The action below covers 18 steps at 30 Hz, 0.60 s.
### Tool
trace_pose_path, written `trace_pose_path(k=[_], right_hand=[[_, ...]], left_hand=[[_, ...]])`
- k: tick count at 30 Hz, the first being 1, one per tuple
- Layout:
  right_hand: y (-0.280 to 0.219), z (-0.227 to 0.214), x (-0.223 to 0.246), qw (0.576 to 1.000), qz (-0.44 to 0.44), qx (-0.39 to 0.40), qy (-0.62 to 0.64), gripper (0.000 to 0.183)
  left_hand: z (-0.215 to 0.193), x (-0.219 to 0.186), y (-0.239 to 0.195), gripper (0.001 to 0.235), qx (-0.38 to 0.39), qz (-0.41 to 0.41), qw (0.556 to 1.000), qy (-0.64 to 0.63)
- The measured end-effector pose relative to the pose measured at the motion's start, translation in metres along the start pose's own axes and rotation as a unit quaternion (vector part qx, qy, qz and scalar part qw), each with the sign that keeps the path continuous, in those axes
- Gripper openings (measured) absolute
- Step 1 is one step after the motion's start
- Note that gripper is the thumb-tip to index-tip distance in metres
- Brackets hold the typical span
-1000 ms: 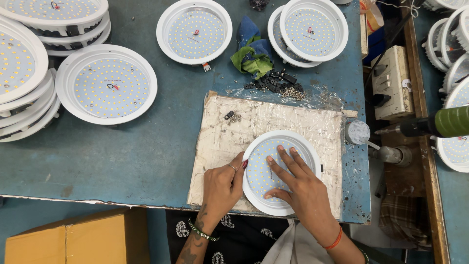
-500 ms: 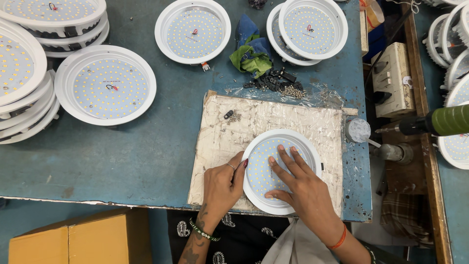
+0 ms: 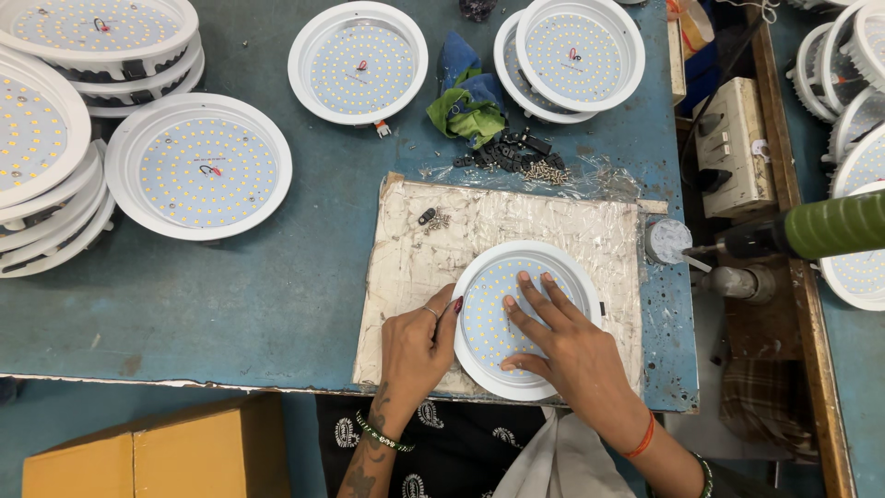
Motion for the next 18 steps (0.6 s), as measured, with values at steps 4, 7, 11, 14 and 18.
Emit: trace_pose_path(k=[4, 7, 11, 14, 18], right_hand=[[-0.001, -0.003, 0.000, 1.000, -0.003, -0.019, 0.006, 0.074], [-0.002, -0.005, 0.000, 0.999, -0.004, -0.029, 0.013, 0.073], [-0.003, -0.006, -0.002, 0.999, -0.003, -0.031, 0.024, 0.074], [-0.005, -0.010, -0.001, 0.998, -0.018, -0.043, 0.047, 0.074], [-0.025, -0.037, -0.011, 0.974, -0.020, -0.166, 0.153, 0.053]], left_hand=[[-0.002, -0.003, 0.000, 0.028, -0.010, 0.014, 1.000, -0.001], [-0.002, -0.003, 0.000, 0.028, -0.010, 0.010, 1.000, 0.004], [-0.002, -0.003, 0.000, 0.027, -0.014, 0.013, 1.000, 0.013], [-0.003, -0.004, 0.001, 0.027, -0.016, 0.009, 0.999, 0.027], [-0.012, -0.020, -0.003, 0.024, -0.077, 0.056, 0.995, 0.029]])
Point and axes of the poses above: each hand's wrist, its own y-axis towards the middle knuckle, its own z-axis out of the palm, x = y × z, the point moved 9 cm from there along y, towards the middle knuckle, and after that the axes turned 4 degrees about z, right-handed, at the moved point
